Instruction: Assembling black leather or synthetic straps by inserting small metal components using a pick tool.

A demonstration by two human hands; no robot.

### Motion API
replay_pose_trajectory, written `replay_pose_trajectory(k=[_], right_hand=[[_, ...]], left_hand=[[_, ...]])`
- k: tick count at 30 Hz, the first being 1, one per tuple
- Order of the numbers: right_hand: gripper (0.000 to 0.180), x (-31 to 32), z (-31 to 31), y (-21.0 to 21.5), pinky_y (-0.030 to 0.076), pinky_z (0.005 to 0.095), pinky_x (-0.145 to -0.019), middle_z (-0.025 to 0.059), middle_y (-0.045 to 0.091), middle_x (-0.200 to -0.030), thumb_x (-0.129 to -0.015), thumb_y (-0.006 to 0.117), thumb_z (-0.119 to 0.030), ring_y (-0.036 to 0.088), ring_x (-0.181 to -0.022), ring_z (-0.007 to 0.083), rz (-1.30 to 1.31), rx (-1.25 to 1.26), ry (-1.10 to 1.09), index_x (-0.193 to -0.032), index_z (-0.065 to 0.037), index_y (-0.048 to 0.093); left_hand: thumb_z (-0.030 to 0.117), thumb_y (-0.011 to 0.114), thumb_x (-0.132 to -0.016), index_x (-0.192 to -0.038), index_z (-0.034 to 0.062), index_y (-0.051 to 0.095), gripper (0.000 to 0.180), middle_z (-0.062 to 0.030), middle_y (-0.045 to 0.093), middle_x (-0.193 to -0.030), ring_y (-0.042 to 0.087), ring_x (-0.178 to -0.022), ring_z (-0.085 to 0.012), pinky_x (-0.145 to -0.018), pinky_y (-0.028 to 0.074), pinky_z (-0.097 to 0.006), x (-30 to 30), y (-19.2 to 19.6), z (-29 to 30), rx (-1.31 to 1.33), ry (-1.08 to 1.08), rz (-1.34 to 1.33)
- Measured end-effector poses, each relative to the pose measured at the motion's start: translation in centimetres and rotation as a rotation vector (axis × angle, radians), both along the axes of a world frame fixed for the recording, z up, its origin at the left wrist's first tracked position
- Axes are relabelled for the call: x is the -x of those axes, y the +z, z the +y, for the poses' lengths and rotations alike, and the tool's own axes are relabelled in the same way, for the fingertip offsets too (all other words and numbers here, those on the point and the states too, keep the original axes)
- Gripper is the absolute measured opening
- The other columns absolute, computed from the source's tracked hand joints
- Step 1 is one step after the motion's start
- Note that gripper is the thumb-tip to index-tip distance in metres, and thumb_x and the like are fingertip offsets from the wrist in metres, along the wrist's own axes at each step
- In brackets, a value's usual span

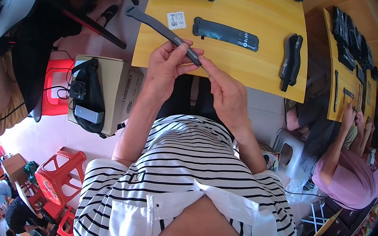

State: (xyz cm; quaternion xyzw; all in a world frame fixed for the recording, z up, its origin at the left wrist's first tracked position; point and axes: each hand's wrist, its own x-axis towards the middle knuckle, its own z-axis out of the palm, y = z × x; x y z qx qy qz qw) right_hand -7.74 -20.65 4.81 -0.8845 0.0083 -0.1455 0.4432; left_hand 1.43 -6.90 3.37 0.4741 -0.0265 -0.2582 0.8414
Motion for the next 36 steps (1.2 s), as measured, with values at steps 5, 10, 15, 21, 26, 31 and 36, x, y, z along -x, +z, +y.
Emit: replay_pose_trajectory(k=[5,10,15,21,26,31,36], right_hand=[[0.049,0.3,0.3,-0.3,0.043,0.0383,-0.049,0.0086,0.051,-0.064,-0.079,0.052,-0.001,0.055,-0.056,0.0272,0.036,0.207,-0.072,-0.123,-0.022,0.053],[0.053,0.4,0.7,-1.2,0.042,0.0365,-0.046,0.0064,0.044,-0.06,-0.078,0.052,-0.001,0.052,-0.052,0.0245,-0.016,0.339,-0.108,-0.125,-0.024,0.051],[0.058,0.1,1.2,-2.0,0.04,0.0359,-0.047,0.0066,0.044,-0.061,-0.074,0.053,0.005,0.05,-0.051,0.0242,-0.061,0.413,-0.225,-0.124,-0.023,0.053],[0.053,-0.6,1.4,-4.1,0.043,0.0338,-0.048,0.0075,0.046,-0.062,-0.077,0.051,0.004,0.054,-0.054,0.0237,-0.114,0.15,-0.252,-0.125,-0.019,0.053],[0.051,-0.8,1.5,-4.7,0.042,0.0317,-0.049,0.0082,0.046,-0.061,-0.075,0.053,0.006,0.05,-0.052,0.0218,-0.034,-0.336,-0.203,-0.12,-0.017,0.057],[0.05,-0.7,-1.8,-3.6,0.044,0.0334,-0.047,0.005,0.045,-0.06,-0.073,0.055,0.001,0.054,-0.053,0.0208,-0.217,0.323,-0.074,-0.118,-0.019,0.059],[0.057,-0.6,-3.6,-2.4,0.045,0.0308,-0.048,0.0026,0.046,-0.062,-0.068,0.056,0.004,0.053,-0.055,0.0189,-0.234,0.601,0.094,-0.119,-0.021,0.057]], left_hand=[[0.013,0.053,-0.089,-0.103,-0.002,0.051,0.02,-0.0181,0.063,-0.093,0.065,-0.082,-0.0181,-0.07,0.055,-0.024,0.5,0.3,-0.7,-0.012,0.059,0.02],[0.005,0.058,-0.085,-0.099,-0.001,0.05,0.017,-0.0172,0.064,-0.092,0.064,-0.08,-0.0175,-0.069,0.055,-0.025,0.7,-0.2,-1.1,-0.011,0.095,0.038],[0.003,0.057,-0.085,-0.101,-0.0017,0.047,0.02,-0.0177,0.063,-0.093,0.064,-0.081,-0.0175,-0.069,0.055,-0.024,1.4,-0.8,-2.6,0.028,0.234,0.045],[0.001,0.056,-0.085,-0.101,-0.0031,0.046,0.019,-0.0182,0.063,-0.094,0.062,-0.084,-0.0168,-0.069,0.054,-0.022,2.0,-1.3,-3.9,0.01,0.321,0.019],[0.001,0.055,-0.085,-0.101,-0.0036,0.045,0.019,-0.0171,0.062,-0.092,0.062,-0.084,-0.0164,-0.07,0.053,-0.022,2.1,-1.6,-4.0,-0.017,0.333,-0.057],[0.001,0.055,-0.085,-0.097,-0.0043,0.048,0.015,-0.0155,0.063,-0.091,0.062,-0.082,-0.0154,-0.069,0.053,-0.022,0.7,-0.5,-2.3,-0.192,0.15,-0.174],[0.001,0.055,-0.085,-0.093,-0.0033,0.051,0.01,-0.0139,0.063,-0.088,0.063,-0.078,-0.0144,-0.066,0.054,-0.022,0.1,-0.2,-1.8,-0.3,-0.07,-0.147]])
